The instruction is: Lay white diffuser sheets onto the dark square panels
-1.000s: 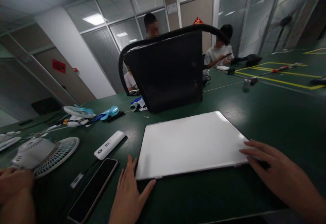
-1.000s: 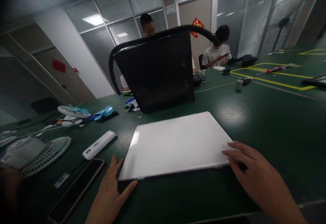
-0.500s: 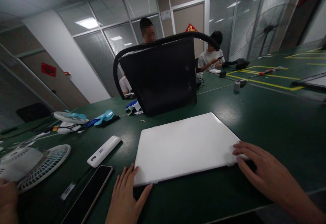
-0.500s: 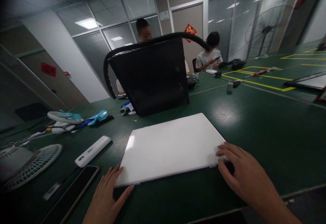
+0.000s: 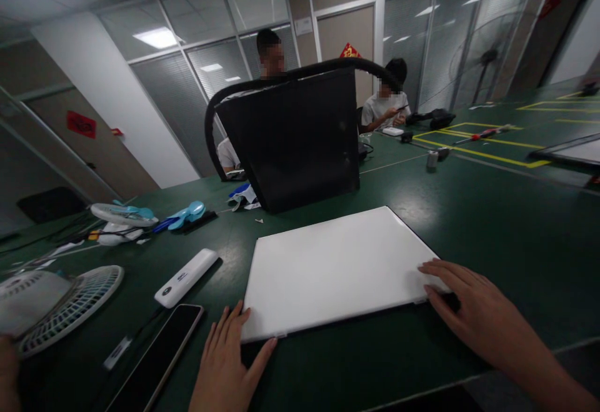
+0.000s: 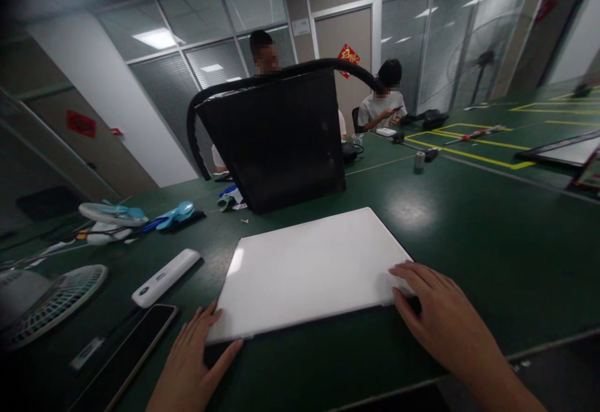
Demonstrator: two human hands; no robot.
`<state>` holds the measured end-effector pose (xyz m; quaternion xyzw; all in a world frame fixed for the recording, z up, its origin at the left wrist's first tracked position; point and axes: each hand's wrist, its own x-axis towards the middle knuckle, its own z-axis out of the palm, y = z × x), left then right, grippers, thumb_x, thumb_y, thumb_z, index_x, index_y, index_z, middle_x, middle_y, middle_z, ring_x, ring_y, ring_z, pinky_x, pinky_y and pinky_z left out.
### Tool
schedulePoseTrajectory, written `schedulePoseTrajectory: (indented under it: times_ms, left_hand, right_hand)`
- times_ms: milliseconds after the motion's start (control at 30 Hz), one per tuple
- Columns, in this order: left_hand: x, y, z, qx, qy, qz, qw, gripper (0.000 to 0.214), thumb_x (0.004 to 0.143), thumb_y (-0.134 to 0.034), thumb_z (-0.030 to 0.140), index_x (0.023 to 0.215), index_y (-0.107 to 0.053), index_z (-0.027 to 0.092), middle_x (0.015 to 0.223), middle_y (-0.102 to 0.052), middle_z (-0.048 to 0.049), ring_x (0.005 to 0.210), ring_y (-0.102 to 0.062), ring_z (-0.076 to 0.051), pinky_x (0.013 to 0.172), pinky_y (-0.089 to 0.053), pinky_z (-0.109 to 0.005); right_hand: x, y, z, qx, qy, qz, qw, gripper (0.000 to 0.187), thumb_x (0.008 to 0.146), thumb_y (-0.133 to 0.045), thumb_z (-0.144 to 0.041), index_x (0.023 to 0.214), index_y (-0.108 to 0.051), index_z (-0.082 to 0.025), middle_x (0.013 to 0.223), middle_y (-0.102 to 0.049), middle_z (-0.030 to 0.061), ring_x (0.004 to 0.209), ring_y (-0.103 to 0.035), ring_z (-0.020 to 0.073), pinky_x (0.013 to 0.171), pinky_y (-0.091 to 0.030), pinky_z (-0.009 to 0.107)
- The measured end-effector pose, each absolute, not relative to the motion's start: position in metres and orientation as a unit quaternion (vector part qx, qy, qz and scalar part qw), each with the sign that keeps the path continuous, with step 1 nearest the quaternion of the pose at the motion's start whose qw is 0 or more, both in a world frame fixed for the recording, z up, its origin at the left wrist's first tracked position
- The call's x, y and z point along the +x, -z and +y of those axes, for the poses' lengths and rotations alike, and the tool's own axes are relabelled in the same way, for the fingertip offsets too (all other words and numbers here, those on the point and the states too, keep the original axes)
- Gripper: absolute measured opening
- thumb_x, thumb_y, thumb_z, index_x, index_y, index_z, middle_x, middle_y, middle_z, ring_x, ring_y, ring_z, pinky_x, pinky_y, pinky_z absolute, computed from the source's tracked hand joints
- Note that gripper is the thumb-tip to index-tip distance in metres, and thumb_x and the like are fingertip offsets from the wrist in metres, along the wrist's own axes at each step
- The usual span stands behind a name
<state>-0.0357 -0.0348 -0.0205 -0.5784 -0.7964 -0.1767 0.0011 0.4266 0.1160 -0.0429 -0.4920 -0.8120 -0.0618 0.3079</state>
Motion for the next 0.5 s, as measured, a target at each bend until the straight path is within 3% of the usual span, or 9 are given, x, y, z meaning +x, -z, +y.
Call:
schedulePoseTrajectory:
  times_ms: [233,367,500]
  left_hand:
    - [-0.035,0.019,-0.035,-0.579,0.176,-0.796,0.001,0.081,0.091,-0.053,0.071,0.149,-0.059,0.015,0.165,-0.056,-0.0165,0.162,-0.038,-0.040,0.135,-0.028,-0.065]
    - [-0.032,0.015,-0.034,-0.571,0.171,-0.803,-0.012,0.088,0.091,-0.050,0.072,0.154,-0.054,0.011,0.166,-0.055,-0.0182,0.162,-0.037,-0.040,0.135,-0.027,-0.064]
    - [-0.030,0.010,-0.034,-0.559,0.171,-0.811,-0.019,0.092,0.089,-0.052,0.073,0.155,-0.053,0.010,0.165,-0.055,-0.0196,0.161,-0.038,-0.041,0.134,-0.030,-0.065]
  right_hand:
    - [0.424,0.041,0.115,-0.527,0.080,-0.789,0.304,0.051,0.107,-0.039,-0.057,0.133,-0.067,-0.024,0.139,-0.067,0.0095,0.121,-0.067,0.0297,0.104,-0.059,0.054]
    - [0.421,0.040,0.116,-0.582,0.110,-0.750,0.293,0.065,0.107,-0.031,-0.060,0.135,-0.064,-0.012,0.139,-0.063,0.0230,0.125,-0.063,0.0430,0.106,-0.052,0.070]
    - [0.422,0.046,0.114,-0.601,0.121,-0.740,0.276,0.075,0.107,-0.029,-0.065,0.145,-0.055,-0.007,0.136,-0.065,0.0263,0.126,-0.063,0.0464,0.110,-0.048,0.075]
